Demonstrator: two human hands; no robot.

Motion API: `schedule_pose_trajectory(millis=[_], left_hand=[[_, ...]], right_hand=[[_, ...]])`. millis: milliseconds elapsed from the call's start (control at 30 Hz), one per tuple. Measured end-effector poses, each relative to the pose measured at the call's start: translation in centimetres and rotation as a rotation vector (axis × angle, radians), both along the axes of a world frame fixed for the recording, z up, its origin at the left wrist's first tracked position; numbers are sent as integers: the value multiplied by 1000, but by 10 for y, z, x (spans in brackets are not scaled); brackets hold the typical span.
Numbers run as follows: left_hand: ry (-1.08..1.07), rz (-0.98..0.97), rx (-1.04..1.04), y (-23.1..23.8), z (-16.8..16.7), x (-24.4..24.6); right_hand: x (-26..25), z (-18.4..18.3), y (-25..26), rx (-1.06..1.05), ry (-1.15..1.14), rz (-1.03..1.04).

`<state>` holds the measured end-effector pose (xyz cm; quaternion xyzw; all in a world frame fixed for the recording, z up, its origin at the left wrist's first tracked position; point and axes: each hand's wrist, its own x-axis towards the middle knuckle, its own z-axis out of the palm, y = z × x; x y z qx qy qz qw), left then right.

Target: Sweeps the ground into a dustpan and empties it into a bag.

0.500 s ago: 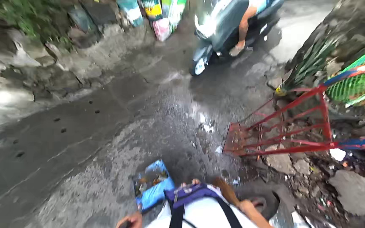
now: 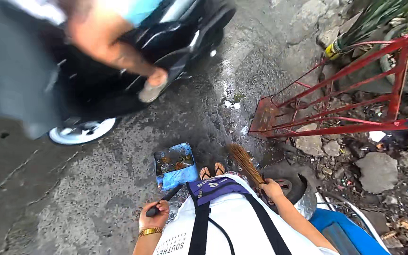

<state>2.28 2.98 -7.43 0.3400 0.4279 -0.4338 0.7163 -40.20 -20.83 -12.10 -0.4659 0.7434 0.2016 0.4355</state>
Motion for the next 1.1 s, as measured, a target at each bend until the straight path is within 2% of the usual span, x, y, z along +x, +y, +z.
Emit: schedule_pose_trajectory(millis=[100,200,300,400,533,600,667,700,733,800,833,867,933,1000,1100], left_hand=[[18,-72,49,-10,-2,7],[35,-77,59,-14,-17,16],[46,-71,46,-19,-28,28],[53,-84,42,-29,-31,41],[61,-92,20,-44,-35,52],[80,-85,-10,-51,-36,55],[92,-83,-34,-67,-39,57],[92,-87,-35,-74,-40,57],[93,-91,-41,-85,-40,57],[82,-88,-56,-109,-43,60],[73,-72,-47,-121,-44,62],[69,-46,-43,-133,-46,63],[68,8,-33,-151,-52,66],[65,58,-41,-168,-59,71],[90,86,-44,-191,-63,84]], right_hand=[[25,17,-16,-66,-55,62],[50,11,-36,17,54,270],[66,2,-70,-1,20,266],[62,-18,-104,-76,-56,157],[65,-69,-146,-143,-72,-54],[95,-107,-167,-158,-117,-255],[155,-152,-193,-144,-279,-511],[189,-171,-201,-82,-351,-559],[218,-188,-211,11,-397,-477],[259,-211,-241,188,-401,-23],[267,-216,-256,211,-381,183],[264,-217,-272,186,-372,299],[229,-205,-291,91,-349,356],[192,-184,-296,-1,-338,202],[171,-180,-292,-134,-335,-243]])
